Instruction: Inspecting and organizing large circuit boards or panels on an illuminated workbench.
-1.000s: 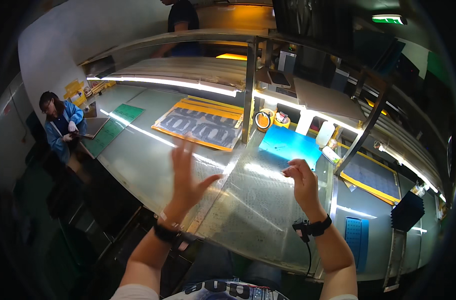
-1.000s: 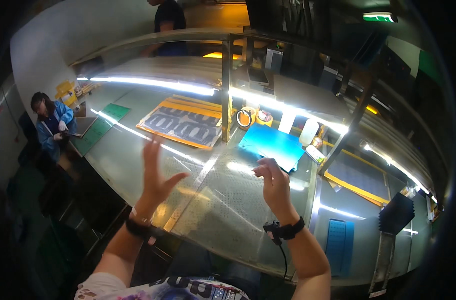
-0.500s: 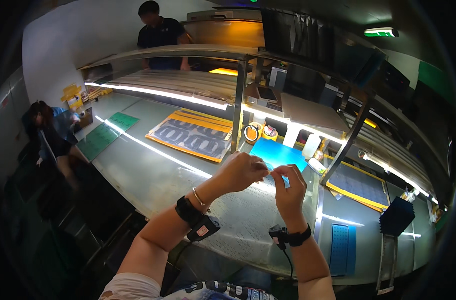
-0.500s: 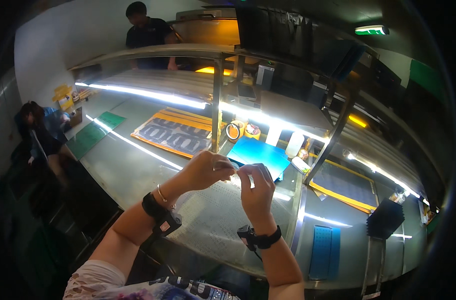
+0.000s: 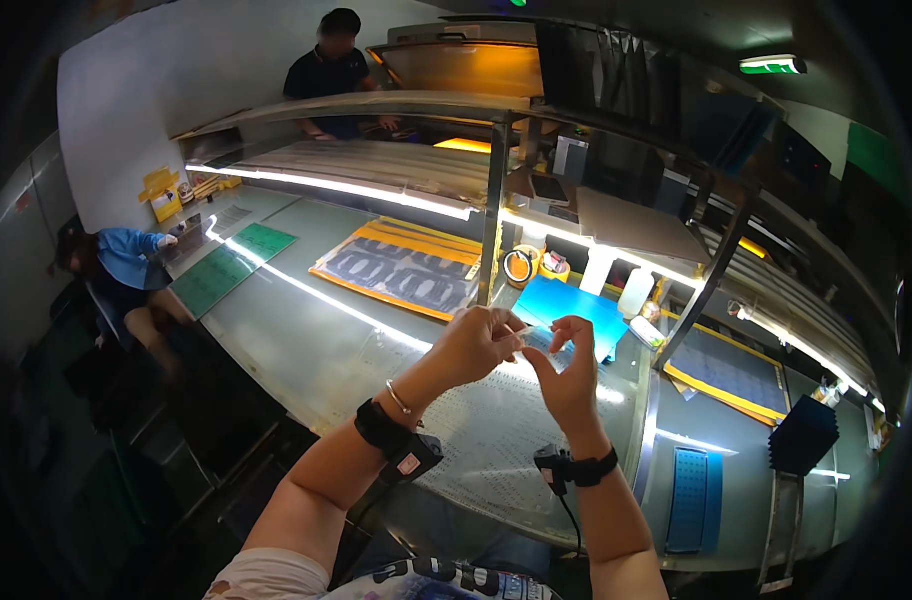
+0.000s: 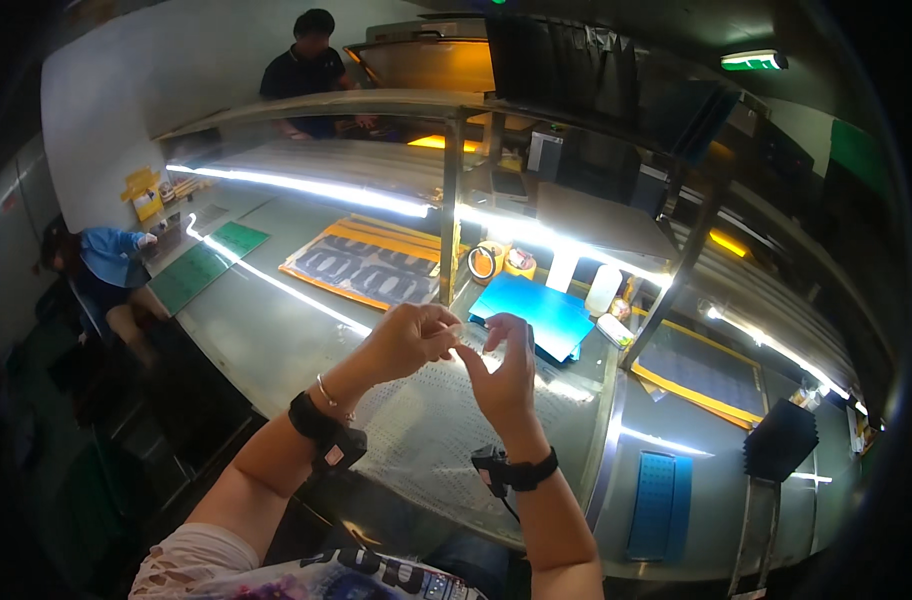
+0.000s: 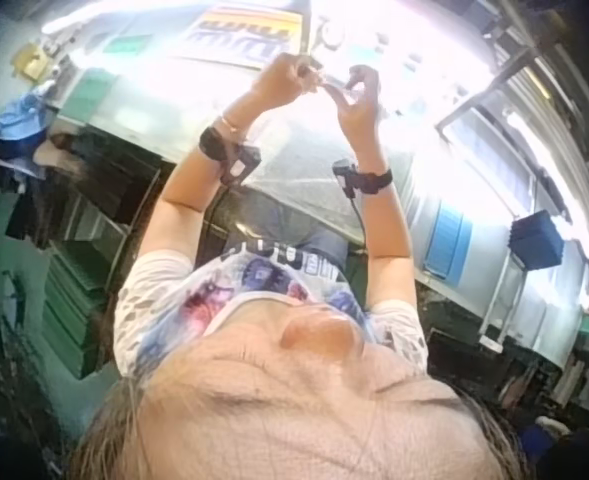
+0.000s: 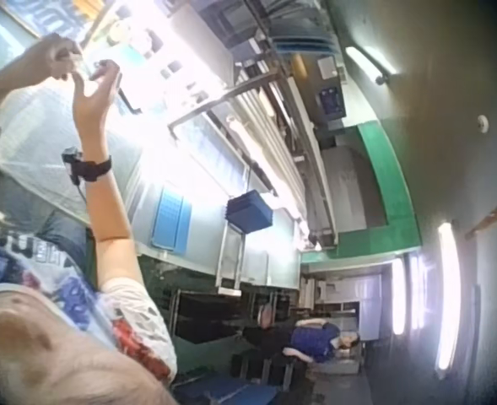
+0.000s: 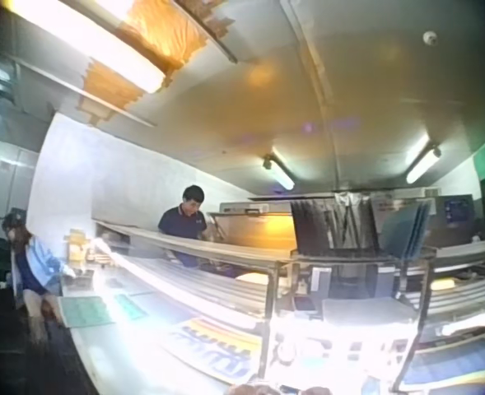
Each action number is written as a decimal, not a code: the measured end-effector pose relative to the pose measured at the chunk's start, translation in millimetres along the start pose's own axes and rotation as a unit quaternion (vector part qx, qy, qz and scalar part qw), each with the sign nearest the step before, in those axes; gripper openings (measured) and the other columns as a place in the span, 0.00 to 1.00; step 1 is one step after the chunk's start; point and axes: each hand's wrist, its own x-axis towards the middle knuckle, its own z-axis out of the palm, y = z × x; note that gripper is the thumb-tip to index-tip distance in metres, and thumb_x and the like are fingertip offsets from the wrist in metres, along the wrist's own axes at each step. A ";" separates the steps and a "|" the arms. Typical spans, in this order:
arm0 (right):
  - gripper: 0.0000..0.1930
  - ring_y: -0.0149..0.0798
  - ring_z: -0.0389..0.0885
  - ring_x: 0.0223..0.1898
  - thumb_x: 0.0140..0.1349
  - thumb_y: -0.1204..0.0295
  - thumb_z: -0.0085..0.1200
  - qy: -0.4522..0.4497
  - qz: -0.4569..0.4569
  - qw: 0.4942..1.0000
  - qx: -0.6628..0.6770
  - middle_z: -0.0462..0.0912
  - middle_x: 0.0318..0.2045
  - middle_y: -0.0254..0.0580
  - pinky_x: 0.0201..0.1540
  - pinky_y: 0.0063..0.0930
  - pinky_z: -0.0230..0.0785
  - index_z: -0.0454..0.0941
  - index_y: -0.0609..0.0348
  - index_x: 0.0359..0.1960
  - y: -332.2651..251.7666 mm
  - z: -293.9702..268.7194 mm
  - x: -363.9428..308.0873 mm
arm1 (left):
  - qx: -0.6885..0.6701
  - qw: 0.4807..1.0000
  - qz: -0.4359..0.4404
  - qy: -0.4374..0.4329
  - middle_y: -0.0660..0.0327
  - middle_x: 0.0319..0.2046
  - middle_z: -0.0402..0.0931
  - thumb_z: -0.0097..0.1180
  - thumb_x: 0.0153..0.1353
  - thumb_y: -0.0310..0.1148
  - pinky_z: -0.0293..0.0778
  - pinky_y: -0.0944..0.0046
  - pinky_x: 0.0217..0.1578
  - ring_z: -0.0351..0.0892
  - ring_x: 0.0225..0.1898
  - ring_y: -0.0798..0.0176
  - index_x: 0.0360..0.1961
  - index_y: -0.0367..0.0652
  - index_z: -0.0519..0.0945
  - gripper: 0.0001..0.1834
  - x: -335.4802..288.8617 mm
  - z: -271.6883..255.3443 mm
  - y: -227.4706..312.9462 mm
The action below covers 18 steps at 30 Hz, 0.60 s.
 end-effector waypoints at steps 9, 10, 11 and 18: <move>0.08 0.41 0.70 0.36 0.49 0.77 0.59 0.094 -0.096 0.984 -0.117 0.69 0.27 0.40 0.47 0.34 0.62 0.70 0.60 0.25 8.4 14.6 -4.1 | 0.016 1.000 0.005 0.001 0.55 0.23 0.80 0.50 0.60 0.29 0.75 0.68 0.25 0.82 0.22 0.64 0.32 0.32 0.78 0.09 -19.7 26.4 7.4; 0.08 0.41 0.70 0.37 0.49 0.77 0.59 0.115 -0.062 0.990 -0.052 0.70 0.29 0.40 0.46 0.33 0.62 0.70 0.60 0.25 8.3 16.4 -3.9 | 0.025 0.999 0.015 0.017 0.55 0.23 0.80 0.50 0.60 0.29 0.75 0.68 0.25 0.82 0.22 0.63 0.32 0.33 0.78 0.09 -20.4 28.0 6.6; 0.07 0.42 0.70 0.37 0.48 0.78 0.58 0.136 -0.028 0.990 0.013 0.71 0.30 0.40 0.45 0.33 0.61 0.71 0.60 0.25 8.9 17.4 -4.0 | 0.025 0.999 0.014 0.016 0.55 0.23 0.80 0.50 0.60 0.29 0.75 0.68 0.25 0.82 0.22 0.63 0.32 0.33 0.78 0.09 -20.7 28.8 6.8; 0.05 0.30 0.73 0.39 0.64 0.71 0.50 0.251 0.220 0.875 0.350 0.78 0.35 0.36 0.41 0.22 0.64 0.72 0.59 0.35 34.2 -13.2 11.2 | 0.011 0.999 -0.040 -0.016 0.55 0.26 0.81 0.50 0.61 0.30 0.75 0.68 0.25 0.82 0.23 0.64 0.34 0.31 0.78 0.11 -27.8 26.3 9.7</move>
